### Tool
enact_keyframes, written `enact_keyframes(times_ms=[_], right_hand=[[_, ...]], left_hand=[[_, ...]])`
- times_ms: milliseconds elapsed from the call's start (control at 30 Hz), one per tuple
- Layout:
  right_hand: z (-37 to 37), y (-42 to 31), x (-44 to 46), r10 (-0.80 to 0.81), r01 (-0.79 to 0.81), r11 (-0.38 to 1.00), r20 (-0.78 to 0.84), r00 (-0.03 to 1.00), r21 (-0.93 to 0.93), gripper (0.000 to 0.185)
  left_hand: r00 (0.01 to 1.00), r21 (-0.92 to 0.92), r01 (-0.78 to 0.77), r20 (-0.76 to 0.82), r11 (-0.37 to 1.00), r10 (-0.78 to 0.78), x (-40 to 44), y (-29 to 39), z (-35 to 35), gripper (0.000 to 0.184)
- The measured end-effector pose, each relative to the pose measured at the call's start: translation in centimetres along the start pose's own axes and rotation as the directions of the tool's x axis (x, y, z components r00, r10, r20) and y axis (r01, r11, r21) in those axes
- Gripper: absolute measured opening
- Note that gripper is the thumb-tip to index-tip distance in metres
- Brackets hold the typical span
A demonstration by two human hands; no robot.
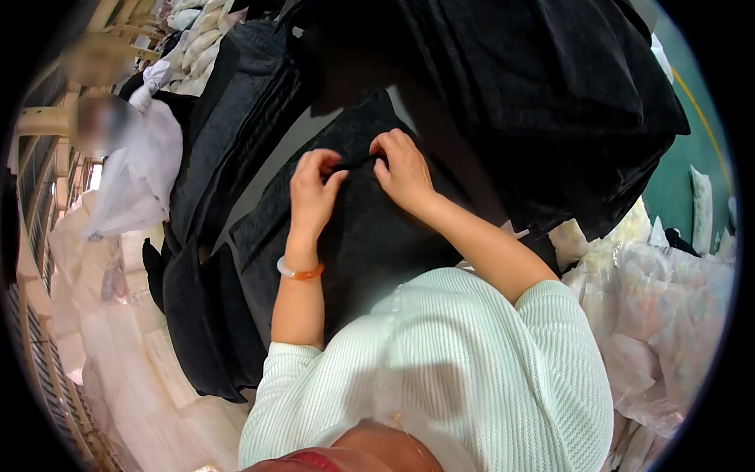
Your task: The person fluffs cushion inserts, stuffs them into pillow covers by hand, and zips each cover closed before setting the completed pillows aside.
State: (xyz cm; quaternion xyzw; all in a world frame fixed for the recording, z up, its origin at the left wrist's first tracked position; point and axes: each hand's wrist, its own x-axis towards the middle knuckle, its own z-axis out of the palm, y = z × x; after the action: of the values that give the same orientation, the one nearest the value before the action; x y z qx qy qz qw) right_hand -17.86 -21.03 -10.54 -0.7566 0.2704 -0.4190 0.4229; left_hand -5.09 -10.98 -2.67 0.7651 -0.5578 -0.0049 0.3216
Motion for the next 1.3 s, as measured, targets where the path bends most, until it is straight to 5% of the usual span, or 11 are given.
enact_keyframes(times_ms=[67,300,533,767,1033,1300], right_hand=[[0.3,-0.9,-0.1,-0.029,0.029,0.998,-0.004,1.0,-0.05,0.019],[1.8,-0.3,0.2,-0.109,0.107,0.979,0.001,0.994,-0.173,0.016],[0.7,0.6,0.0,0.094,-0.101,0.992,0.093,0.991,0.071,0.016],[1.5,0.3,0.1,-0.041,0.049,0.988,0.06,0.997,-0.147,0.021],[2.1,0.4,-0.1,-0.004,0.004,0.995,0.005,1.0,-0.104,0.019],[1.9,0.6,-0.7,0.002,0.006,0.995,0.077,0.997,-0.104,0.017]], left_hand=[[0.995,0.247,-0.052,-0.068,0.968,0.071,-1.4,-0.7,-1.5,0.015],[0.969,0.43,-0.16,-0.102,0.889,0.224,-3.3,-1.3,0.2,0.027],[0.988,0.503,-0.15,0.057,0.851,0.141,-1.9,-1.3,1.5,0.014],[0.984,0.556,-0.173,0.068,0.813,0.163,-2.1,-3.0,1.6,0.013],[0.986,0.466,-0.163,0.039,0.87,0.164,-1.8,-2.3,0.9,0.029],[0.981,0.625,-0.195,0.131,0.756,0.144,-1.7,-3.6,3.5,0.014]])
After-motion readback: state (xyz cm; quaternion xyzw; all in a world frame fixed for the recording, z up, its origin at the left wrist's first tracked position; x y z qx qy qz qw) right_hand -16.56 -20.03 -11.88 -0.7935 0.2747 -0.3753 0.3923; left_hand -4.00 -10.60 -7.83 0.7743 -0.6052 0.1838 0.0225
